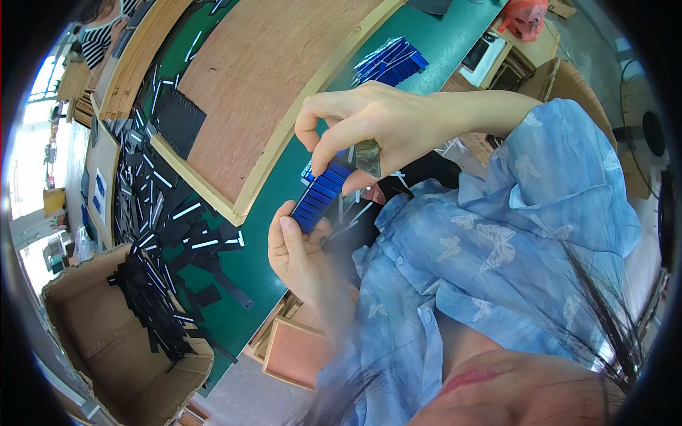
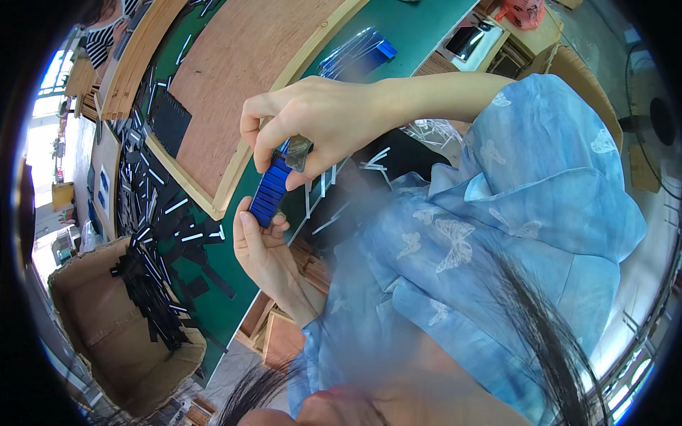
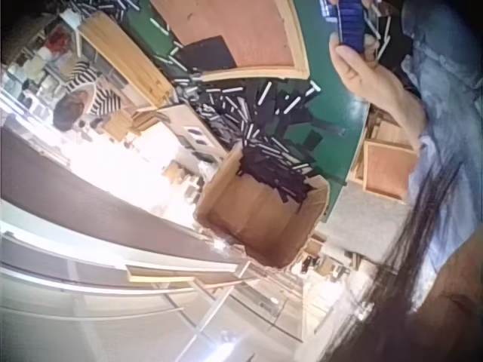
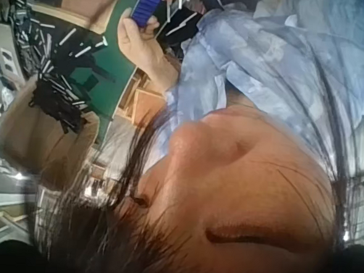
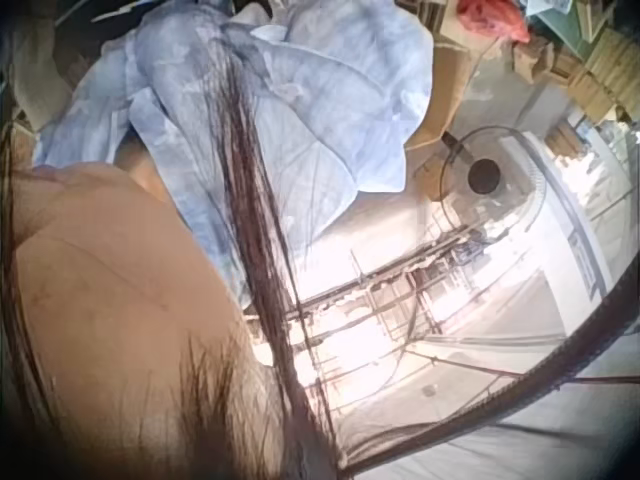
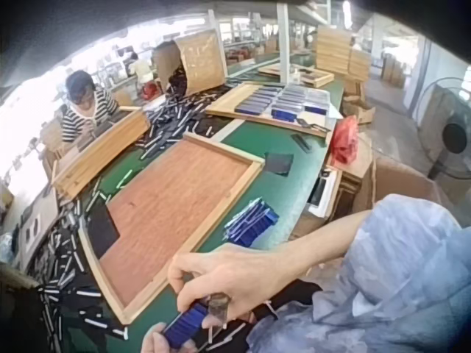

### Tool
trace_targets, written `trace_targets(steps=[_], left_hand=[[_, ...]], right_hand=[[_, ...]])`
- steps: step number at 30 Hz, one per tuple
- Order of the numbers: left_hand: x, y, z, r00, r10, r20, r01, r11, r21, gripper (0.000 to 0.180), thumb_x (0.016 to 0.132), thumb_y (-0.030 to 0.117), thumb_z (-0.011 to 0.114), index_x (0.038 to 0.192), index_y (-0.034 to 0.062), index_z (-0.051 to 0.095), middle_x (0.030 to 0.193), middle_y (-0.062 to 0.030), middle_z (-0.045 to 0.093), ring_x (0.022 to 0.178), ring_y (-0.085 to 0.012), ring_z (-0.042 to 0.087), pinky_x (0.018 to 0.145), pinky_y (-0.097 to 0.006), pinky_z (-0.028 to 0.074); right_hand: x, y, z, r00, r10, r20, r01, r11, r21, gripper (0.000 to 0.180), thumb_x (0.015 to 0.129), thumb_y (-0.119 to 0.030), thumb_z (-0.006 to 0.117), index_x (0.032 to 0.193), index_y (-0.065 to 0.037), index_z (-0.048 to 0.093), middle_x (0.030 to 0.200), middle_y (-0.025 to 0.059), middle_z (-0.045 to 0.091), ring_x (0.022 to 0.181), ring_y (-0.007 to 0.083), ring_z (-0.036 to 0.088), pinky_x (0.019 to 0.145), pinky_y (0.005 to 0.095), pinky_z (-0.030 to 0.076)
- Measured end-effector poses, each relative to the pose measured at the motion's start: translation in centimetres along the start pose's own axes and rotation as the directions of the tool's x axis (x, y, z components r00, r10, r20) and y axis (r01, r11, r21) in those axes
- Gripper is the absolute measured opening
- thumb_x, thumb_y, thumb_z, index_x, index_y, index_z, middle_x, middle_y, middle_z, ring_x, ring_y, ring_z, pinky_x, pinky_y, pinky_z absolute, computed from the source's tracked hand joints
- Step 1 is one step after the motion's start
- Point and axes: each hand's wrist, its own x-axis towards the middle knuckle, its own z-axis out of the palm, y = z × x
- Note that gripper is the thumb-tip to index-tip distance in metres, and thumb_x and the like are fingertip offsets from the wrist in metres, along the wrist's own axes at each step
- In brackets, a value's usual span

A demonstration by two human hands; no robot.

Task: Assembling small electronic components by inserting black pieces into blue bobbins at a factory workbench.

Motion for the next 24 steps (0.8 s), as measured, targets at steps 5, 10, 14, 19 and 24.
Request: trace_targets(steps=[5, 10, 14, 19, 24], left_hand=[[-0.7, 0.2, 0.5, 0.998, 0.055, -0.009, -0.054, 0.998, 0.041, 0.03, 0.096, 0.019, 0.049, 0.108, -0.0077, 0.055, 0.086, -0.0154, 0.063, 0.064, -0.0153, 0.062, 0.058, -0.023, 0.053], [-2.1, 0.7, 1.8, 0.979, 0.202, -0.036, -0.192, 0.966, 0.175, 0.03, 0.096, 0.018, 0.05, 0.106, -0.0089, 0.057, 0.085, -0.0142, 0.063, 0.065, -0.0159, 0.062, 0.059, -0.024, 0.052], [-1.6, 0.4, 1.8, 0.97, 0.244, 0.008, -0.237, 0.935, 0.265, 0.03, 0.096, 0.018, 0.051, 0.106, -0.0091, 0.058, 0.085, -0.0148, 0.063, 0.067, -0.0158, 0.062, 0.06, -0.023, 0.051], [-1.2, 0.4, 0.6, 0.959, 0.279, -0.057, -0.257, 0.933, 0.254, 0.03, 0.094, 0.016, 0.054, 0.113, -0.0077, 0.055, 0.085, -0.0131, 0.063, 0.066, -0.0146, 0.062, 0.061, -0.022, 0.05], [1.4, 0.8, -1.7, 0.949, 0.306, -0.072, -0.237, 0.847, 0.476, 0.019, 0.094, 0.017, 0.054, 0.1, -0.0012, 0.056, 0.082, -0.0069, 0.062, 0.071, -0.0105, 0.056, 0.066, -0.022, 0.045]], right_hand=[[0.4, 0.2, 0.1, 0.989, 0.131, -0.072, -0.122, 0.986, 0.118, 0.039, 0.067, -0.025, 0.077, 0.099, -0.008, 0.063, 0.104, 0.0044, 0.056, 0.089, 0.0227, 0.058, 0.071, 0.0331, 0.048], [1.5, 0.6, 2.3, 0.965, 0.26, -0.028, -0.253, 0.955, 0.155, 0.046, 0.068, -0.022, 0.077, 0.103, -0.004, 0.053, 0.092, 0.006, 0.054, 0.071, 0.0172, 0.05, 0.062, 0.0286, 0.042], [0.5, 1.5, 1.3, 0.941, 0.319, -0.117, -0.32, 0.947, 0.007, 0.042, 0.069, -0.041, 0.075, 0.081, -0.004, 0.057, 0.081, 0.0084, 0.057, 0.081, 0.0229, 0.056, 0.067, 0.0333, 0.045], [0.9, 2.6, 1.9, 0.954, 0.301, -0.002, -0.291, 0.923, 0.25, 0.03, 0.077, -0.033, 0.071, 0.074, -0.006, 0.061, 0.075, 0.0055, 0.055, 0.069, 0.0172, 0.052, 0.058, 0.0299, 0.039], [2.3, 0.9, 0.9, 0.938, 0.327, 0.116, -0.342, 0.816, 0.465, 0.011, 0.081, -0.01, 0.068, 0.087, -0.002, 0.066, 0.096, 0.0047, 0.058, 0.081, 0.0124, 0.054, 0.071, 0.0251, 0.042]])
